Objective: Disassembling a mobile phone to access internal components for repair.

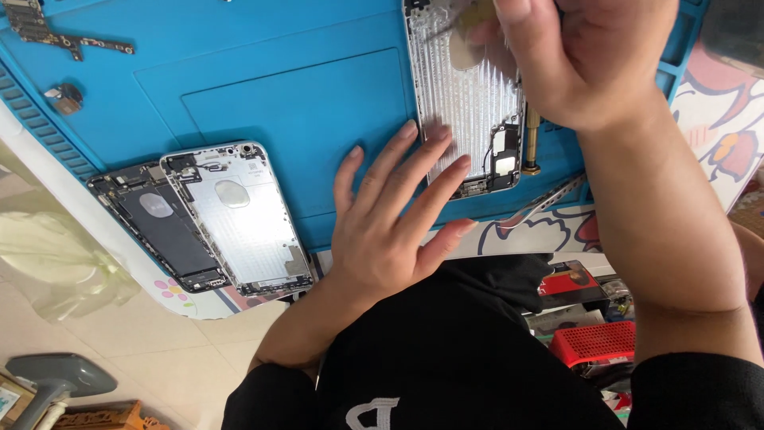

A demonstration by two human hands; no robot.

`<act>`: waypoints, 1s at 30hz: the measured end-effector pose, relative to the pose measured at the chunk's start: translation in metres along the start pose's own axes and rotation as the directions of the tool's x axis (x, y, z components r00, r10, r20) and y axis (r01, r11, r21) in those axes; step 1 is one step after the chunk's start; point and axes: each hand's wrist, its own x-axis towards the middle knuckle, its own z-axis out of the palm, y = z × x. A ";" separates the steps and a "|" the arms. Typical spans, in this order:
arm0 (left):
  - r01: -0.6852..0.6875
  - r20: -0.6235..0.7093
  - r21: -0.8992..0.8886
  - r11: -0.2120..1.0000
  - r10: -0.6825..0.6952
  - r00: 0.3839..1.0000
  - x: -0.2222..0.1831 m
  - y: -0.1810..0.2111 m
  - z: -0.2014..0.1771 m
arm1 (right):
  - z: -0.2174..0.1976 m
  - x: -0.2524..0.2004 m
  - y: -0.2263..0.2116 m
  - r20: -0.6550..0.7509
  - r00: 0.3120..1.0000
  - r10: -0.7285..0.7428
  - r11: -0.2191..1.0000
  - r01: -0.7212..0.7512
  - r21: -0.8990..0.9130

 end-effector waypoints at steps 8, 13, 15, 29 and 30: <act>0.000 -0.391 -0.362 0.932 -0.152 0.908 -0.007 -0.008 0.003 | -0.008 0.015 -0.008 0.180 0.947 -0.266 0.856 0.146 0.496; 0.003 -0.437 -0.396 0.918 -0.191 0.879 -0.007 -0.008 0.004 | -0.008 0.019 -0.013 0.314 0.881 -0.353 0.889 0.211 0.407; 0.001 -0.437 -0.390 0.921 -0.187 0.880 -0.007 -0.008 0.003 | -0.007 0.019 -0.014 0.322 0.880 -0.350 0.890 0.206 0.406; -0.010 -0.470 -0.370 0.929 -0.178 0.864 -0.005 -0.006 0.006 | -0.007 0.019 -0.009 0.282 0.859 -0.427 0.888 0.339 0.311; -0.013 -0.473 -0.366 0.930 -0.174 0.864 -0.005 -0.006 0.006 | -0.007 0.019 -0.009 0.285 0.855 -0.432 0.886 0.345 0.310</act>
